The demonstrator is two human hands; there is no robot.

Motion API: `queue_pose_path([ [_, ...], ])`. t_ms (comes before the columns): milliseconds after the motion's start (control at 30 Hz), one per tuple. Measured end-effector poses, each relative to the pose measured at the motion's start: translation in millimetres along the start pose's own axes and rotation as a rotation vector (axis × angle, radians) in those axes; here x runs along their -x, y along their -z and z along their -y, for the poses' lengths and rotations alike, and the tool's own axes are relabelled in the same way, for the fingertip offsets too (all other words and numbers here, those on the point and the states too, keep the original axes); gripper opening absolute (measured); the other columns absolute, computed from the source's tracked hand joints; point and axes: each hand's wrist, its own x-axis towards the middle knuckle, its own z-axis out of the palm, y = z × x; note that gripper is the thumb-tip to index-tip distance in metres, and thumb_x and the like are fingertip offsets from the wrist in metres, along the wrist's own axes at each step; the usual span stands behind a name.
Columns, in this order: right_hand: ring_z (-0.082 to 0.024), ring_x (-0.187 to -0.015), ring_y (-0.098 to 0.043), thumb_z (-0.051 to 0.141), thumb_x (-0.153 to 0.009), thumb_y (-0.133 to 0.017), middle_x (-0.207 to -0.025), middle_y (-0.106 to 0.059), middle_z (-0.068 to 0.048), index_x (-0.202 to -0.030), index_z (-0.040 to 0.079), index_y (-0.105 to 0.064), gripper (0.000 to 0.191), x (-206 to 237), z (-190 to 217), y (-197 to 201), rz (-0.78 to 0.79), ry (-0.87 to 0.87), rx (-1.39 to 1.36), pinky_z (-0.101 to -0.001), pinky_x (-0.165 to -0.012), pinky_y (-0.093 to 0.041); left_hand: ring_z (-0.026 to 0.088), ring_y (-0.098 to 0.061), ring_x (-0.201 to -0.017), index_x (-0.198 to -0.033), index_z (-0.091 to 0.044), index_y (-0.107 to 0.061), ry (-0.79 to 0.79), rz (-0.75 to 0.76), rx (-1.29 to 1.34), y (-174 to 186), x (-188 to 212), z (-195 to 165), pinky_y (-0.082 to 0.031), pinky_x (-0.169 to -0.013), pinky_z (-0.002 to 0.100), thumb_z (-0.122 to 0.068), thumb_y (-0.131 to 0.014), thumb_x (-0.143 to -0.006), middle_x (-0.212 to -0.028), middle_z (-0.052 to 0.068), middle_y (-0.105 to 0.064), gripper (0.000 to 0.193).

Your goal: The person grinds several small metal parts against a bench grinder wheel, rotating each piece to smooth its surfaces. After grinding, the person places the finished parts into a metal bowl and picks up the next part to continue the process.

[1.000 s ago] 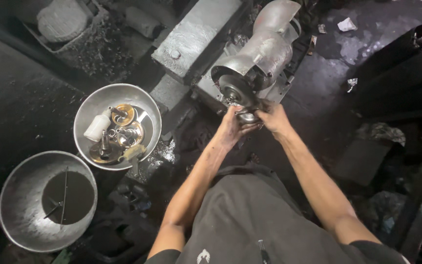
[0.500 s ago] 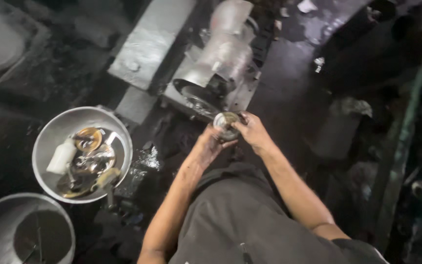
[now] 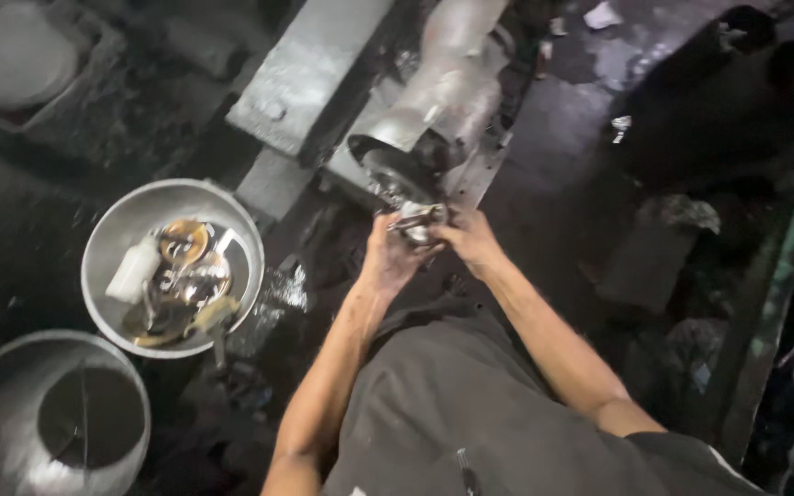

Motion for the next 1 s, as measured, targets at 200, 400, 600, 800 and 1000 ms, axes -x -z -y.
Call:
queue_pose_path([
  [200,-0.017,-0.114,-0.066,-0.006,-0.081,-0.069,-0.124,-0.069,-0.007,-0.136,-0.001,-0.058,0.057,11,-4,27,-0.018,0.051,-0.011,-0.032,-0.101,-0.052,0.025,-0.066,-0.112,-0.135,-0.008,-0.057,0.079,-0.043,-0.117,-6,-15,14,-0.052,-0.103,0.048,-0.041,-0.054,-0.095,-0.124,0.009,-0.068,0.052],
  [400,-0.019,-0.115,-0.066,-0.005,-0.08,-0.074,-0.125,-0.069,-0.012,-0.137,-0.005,-0.057,0.059,-6,2,27,0.053,0.089,0.135,-0.0334,-0.1,-0.052,0.03,-0.067,-0.105,-0.131,0.003,-0.056,0.051,0.02,-0.001,-2,-16,-1,-0.054,-0.099,0.049,-0.047,-0.054,-0.093,-0.118,0.018,-0.067,0.063],
  [600,-0.02,-0.11,-0.068,-0.002,-0.078,-0.076,-0.12,-0.071,-0.013,-0.135,-0.005,-0.056,0.061,-22,4,11,0.097,0.049,0.263,-0.0335,-0.096,-0.054,0.029,-0.067,-0.105,-0.13,0.002,-0.056,0.017,-0.049,0.06,-2,1,-9,-0.055,-0.098,0.047,-0.051,-0.054,-0.091,-0.115,0.017,-0.068,0.066],
  [800,-0.019,-0.111,-0.065,-0.002,-0.083,-0.074,-0.121,-0.069,-0.012,-0.134,-0.005,-0.059,0.053,-8,-3,34,0.181,0.076,0.206,-0.0334,-0.097,-0.053,0.028,-0.066,-0.105,-0.131,-0.002,-0.056,0.027,-0.012,0.025,0,-2,11,-0.055,-0.094,0.047,-0.052,-0.054,-0.093,-0.116,0.015,-0.068,0.063],
  [1000,-0.019,-0.109,-0.066,-0.002,-0.081,-0.07,-0.122,-0.07,-0.012,-0.141,-0.004,-0.057,0.061,-14,0,48,0.127,0.048,0.188,-0.0336,-0.094,-0.053,0.03,-0.066,-0.105,-0.133,0.001,-0.055,0.058,-0.001,-0.036,1,-20,13,-0.054,-0.093,0.047,-0.055,-0.053,-0.097,-0.118,0.017,-0.068,0.066],
])
